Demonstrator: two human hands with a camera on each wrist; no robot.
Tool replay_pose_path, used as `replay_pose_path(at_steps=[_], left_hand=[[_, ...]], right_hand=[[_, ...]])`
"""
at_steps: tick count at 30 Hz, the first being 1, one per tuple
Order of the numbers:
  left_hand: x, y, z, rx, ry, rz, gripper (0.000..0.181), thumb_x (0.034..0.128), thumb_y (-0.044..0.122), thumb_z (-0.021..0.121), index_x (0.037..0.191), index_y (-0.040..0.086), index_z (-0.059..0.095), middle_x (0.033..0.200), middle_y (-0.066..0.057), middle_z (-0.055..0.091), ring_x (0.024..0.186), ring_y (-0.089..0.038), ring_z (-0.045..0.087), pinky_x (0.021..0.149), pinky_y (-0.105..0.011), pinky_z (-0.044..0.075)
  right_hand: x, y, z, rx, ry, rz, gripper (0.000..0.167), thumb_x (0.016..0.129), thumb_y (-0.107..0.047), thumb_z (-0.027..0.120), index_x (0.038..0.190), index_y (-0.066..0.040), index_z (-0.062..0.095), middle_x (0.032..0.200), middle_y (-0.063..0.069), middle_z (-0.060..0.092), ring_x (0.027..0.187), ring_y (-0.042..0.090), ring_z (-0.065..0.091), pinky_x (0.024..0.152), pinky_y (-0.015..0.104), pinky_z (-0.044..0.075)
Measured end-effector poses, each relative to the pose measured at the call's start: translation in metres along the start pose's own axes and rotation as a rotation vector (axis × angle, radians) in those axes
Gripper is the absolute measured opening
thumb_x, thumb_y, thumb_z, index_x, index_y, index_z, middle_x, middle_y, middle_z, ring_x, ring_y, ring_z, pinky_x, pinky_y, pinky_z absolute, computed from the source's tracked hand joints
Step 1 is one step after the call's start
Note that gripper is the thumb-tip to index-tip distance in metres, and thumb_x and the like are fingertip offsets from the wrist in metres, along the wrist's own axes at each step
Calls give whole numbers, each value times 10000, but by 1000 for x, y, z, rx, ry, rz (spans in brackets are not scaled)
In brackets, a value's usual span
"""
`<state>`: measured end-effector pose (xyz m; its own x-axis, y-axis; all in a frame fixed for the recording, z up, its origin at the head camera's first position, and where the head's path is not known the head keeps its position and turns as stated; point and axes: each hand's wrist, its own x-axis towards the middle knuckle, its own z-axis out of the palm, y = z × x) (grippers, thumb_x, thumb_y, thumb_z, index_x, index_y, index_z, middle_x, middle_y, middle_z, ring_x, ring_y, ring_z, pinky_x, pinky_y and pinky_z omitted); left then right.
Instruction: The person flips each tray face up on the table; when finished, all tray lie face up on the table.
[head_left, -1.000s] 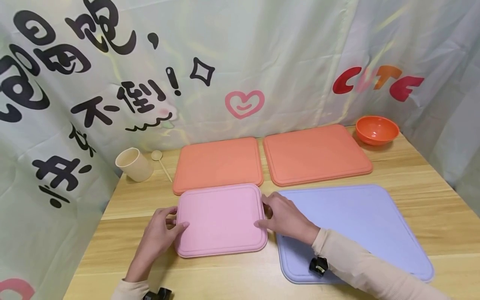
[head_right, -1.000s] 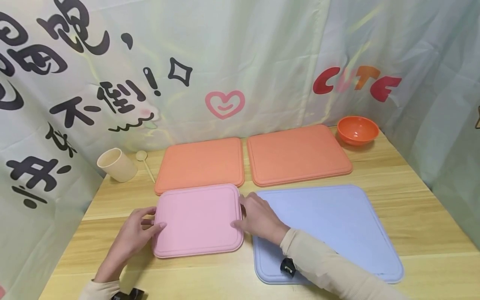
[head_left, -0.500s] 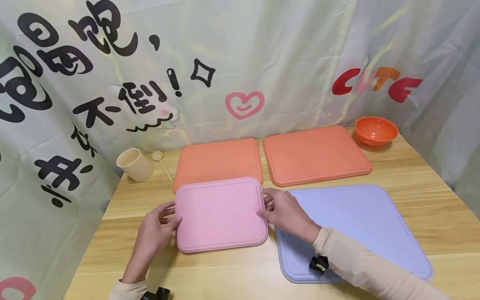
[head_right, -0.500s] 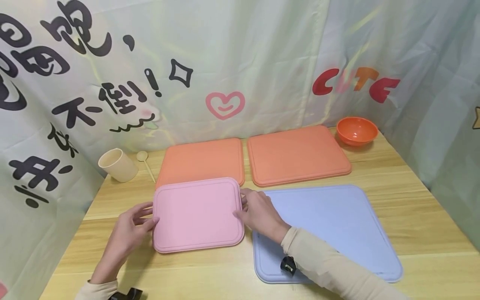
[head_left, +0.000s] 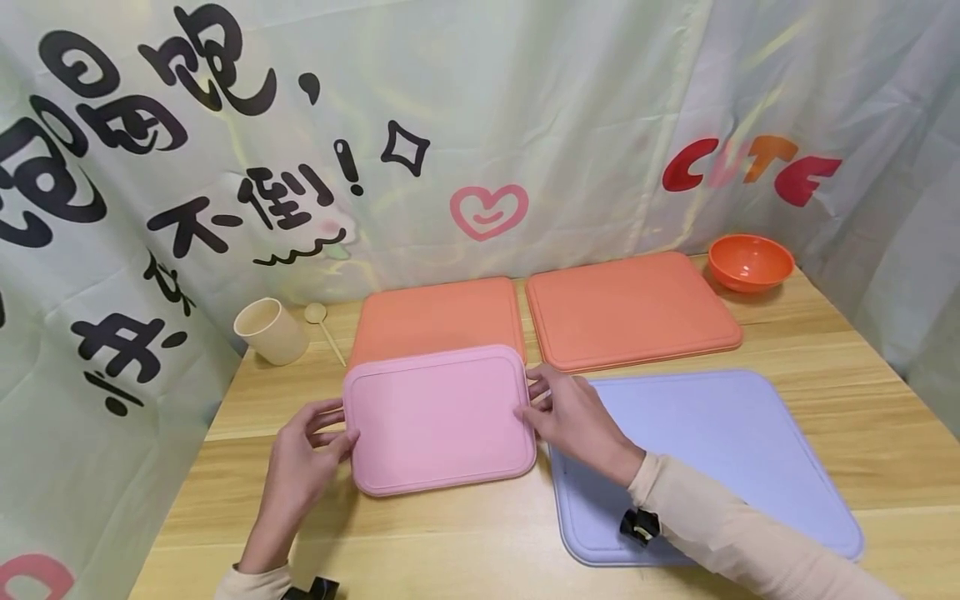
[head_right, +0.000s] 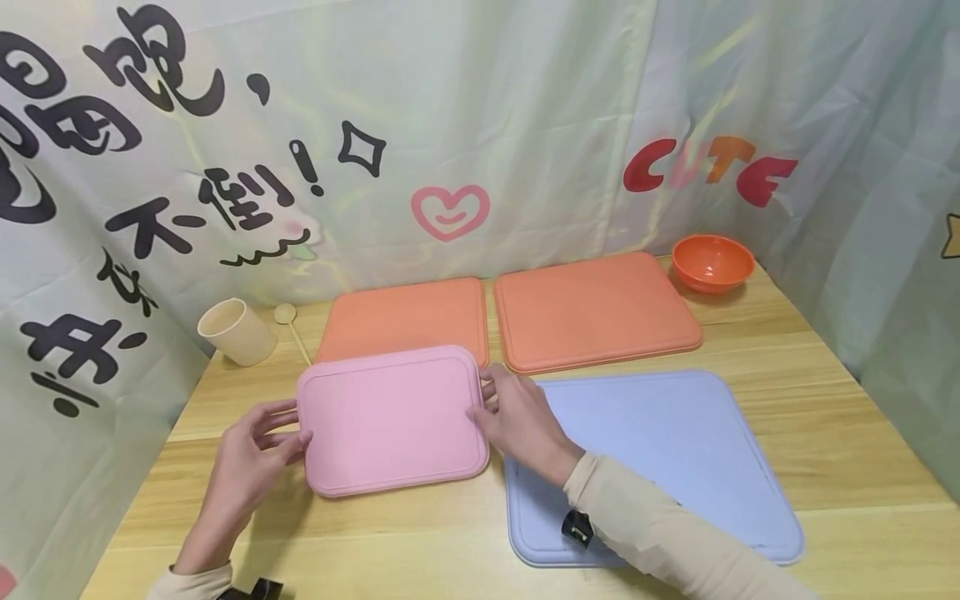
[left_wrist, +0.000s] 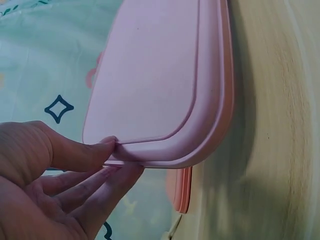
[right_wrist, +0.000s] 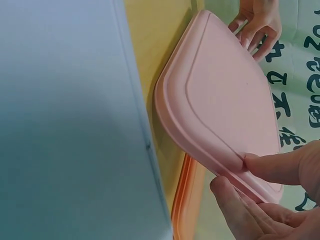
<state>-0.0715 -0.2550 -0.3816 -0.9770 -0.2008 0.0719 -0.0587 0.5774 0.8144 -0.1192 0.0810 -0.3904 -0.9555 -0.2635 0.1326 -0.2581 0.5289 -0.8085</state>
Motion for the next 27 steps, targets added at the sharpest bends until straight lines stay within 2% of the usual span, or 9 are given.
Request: replay_pose_path(at_steps=[2,8,11,17,24,27], left_hand=[[-1,0,-1,-29,14,10,441,860,-86,749,1269,-31,594,1182,-249,685,951,-355,719,720,-202,585],[-4,-1,-5,-89,53,75,466,830,-82,784,1255,-32,597,1152,-226,691,860,-111,719,740,-210,586],[-6,-1,-8,-99,57,122,472,825,-69,794,1262,-34,619,1141,-227,692,846,-49,705,726,-212,589],[-9,-4,-15,-123,56,198,425,801,-99,800,1199,-34,668,1106,-197,698,850,-59,714,710,-236,598],[-9,-10,-20,-188,10,276,352,767,-199,766,1074,-61,663,1015,27,699,876,-111,732,734,-294,603],[-10,-11,-21,-201,-1,303,323,750,-231,757,1011,-65,663,979,22,705,883,-109,731,732,-307,604]], right_hand=[[-1,-1,-1,13,10,-14,404,834,-37,815,1183,26,621,946,91,711,779,145,704,649,238,578],[-3,-3,-5,10,48,-103,354,831,-20,819,1100,-27,590,939,82,702,771,135,703,666,230,577],[-5,-4,-7,11,60,-136,329,824,-4,822,1058,-40,594,930,68,700,774,139,711,673,222,577],[-7,-6,-11,8,76,-197,302,808,10,830,996,-62,604,898,21,701,796,149,725,699,240,587],[-13,-6,-16,-67,100,-258,318,763,16,862,926,-130,632,867,-50,717,768,89,707,692,290,596],[-16,-5,-16,-80,104,-293,328,753,55,851,894,-137,625,881,-39,716,752,93,715,661,245,583]])
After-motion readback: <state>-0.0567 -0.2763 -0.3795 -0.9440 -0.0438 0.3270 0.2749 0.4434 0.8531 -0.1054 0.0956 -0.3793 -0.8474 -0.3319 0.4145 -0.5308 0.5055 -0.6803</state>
